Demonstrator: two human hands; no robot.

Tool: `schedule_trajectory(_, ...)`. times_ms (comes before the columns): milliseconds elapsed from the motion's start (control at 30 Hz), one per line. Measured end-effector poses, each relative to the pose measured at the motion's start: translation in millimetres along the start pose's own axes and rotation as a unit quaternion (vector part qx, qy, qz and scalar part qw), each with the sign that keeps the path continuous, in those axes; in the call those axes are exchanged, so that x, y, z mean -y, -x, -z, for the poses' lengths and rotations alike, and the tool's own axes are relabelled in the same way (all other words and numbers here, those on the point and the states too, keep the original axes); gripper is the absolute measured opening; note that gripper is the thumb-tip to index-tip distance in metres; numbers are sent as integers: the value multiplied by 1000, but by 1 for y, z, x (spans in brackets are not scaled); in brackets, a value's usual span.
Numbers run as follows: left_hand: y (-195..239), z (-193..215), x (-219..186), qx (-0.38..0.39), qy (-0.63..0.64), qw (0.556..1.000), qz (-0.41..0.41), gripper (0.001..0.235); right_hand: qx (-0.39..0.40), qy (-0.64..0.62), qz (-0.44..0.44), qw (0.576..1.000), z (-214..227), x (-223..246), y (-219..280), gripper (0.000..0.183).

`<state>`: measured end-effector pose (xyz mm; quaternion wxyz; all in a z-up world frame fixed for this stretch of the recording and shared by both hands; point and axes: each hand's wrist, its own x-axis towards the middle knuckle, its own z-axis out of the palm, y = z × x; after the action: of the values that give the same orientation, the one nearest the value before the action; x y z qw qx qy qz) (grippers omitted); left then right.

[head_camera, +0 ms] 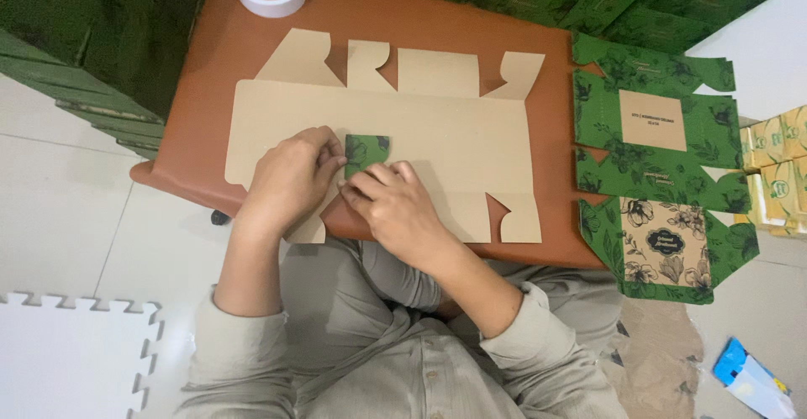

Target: The person assembles a flat cardboard box by folding its sides and tucking in the flaps. They then place a green patterned paper insert inside the box and close the lid. The process is repeated with another box.

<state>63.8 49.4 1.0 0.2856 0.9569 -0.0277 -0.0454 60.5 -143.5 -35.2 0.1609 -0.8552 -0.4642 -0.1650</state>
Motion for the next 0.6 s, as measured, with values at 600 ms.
schedule_trajectory(600,85,16,39,-139,51,985,-92,27,39,-153,-112,981,55,5,-16,34)
